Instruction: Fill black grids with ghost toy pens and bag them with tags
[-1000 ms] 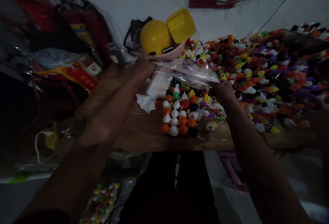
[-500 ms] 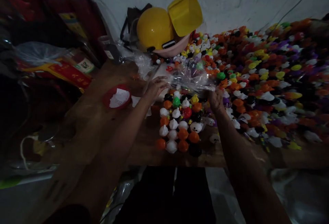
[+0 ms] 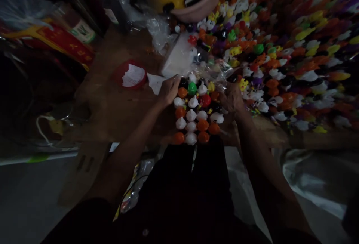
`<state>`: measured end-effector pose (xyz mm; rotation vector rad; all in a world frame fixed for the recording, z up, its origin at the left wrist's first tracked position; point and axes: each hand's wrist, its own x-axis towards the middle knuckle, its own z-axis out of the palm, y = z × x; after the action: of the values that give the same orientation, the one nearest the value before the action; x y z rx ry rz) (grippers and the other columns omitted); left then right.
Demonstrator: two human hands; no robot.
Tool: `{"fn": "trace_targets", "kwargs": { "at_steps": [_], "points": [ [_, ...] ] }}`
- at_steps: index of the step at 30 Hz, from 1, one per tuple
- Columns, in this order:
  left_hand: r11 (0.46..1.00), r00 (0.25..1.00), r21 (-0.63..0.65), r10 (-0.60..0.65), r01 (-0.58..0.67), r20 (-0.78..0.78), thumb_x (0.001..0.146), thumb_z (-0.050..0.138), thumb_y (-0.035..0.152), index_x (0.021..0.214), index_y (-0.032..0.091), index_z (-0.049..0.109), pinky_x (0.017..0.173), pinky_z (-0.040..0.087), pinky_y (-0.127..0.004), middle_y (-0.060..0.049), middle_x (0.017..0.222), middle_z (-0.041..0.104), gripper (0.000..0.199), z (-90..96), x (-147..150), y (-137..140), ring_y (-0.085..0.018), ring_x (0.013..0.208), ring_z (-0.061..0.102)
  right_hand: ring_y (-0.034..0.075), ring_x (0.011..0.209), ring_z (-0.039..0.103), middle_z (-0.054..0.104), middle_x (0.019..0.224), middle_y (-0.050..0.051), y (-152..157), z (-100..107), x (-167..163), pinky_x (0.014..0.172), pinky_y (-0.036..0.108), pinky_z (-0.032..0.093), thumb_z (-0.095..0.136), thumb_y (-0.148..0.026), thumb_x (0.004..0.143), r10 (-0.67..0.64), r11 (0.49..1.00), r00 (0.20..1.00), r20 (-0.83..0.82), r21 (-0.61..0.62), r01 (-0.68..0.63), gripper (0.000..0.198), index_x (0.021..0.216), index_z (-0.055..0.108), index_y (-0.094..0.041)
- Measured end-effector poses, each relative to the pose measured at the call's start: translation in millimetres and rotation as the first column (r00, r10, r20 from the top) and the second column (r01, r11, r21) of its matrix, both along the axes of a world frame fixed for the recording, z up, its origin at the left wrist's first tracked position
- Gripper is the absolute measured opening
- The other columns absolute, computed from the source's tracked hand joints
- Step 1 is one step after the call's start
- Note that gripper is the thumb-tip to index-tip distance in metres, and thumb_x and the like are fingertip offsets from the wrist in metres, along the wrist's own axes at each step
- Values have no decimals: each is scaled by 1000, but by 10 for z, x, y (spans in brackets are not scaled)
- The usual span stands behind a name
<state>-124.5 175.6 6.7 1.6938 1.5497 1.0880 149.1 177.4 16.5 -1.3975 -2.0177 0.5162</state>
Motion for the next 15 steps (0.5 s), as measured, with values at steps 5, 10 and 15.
{"fn": "trace_targets", "kwargs": {
  "at_steps": [5,10,15],
  "points": [
    [999,998,41,7,-10,65,105,38,39,112,18,71,108,50,-43,-12,115,75,39,-93,-35,-531,-26,114,67,26,81,67,73,86,9,-517,2,-143,80,41,59,55,-42,92,-43,997,991,-125,-65,36,23,93,69,-23],
    [999,990,-3,39,-39,135,104,39,57,111,18,73,100,56,-43,-12,111,77,52,-212,-13,-843,-28,104,72,29,90,72,75,87,8,-787,-100,10,84,46,61,57,-50,85,-130,990,921,-368,-103,98,31,94,72,-24],
    [998,972,-55,-10,24,235,100,42,69,111,19,75,103,58,-43,-11,116,79,61,-217,-67,-778,-28,111,73,29,86,74,77,91,7,-778,-212,171,77,42,62,63,-54,84,-68,994,913,-402,-104,28,35,99,74,-24]
  ]
}}
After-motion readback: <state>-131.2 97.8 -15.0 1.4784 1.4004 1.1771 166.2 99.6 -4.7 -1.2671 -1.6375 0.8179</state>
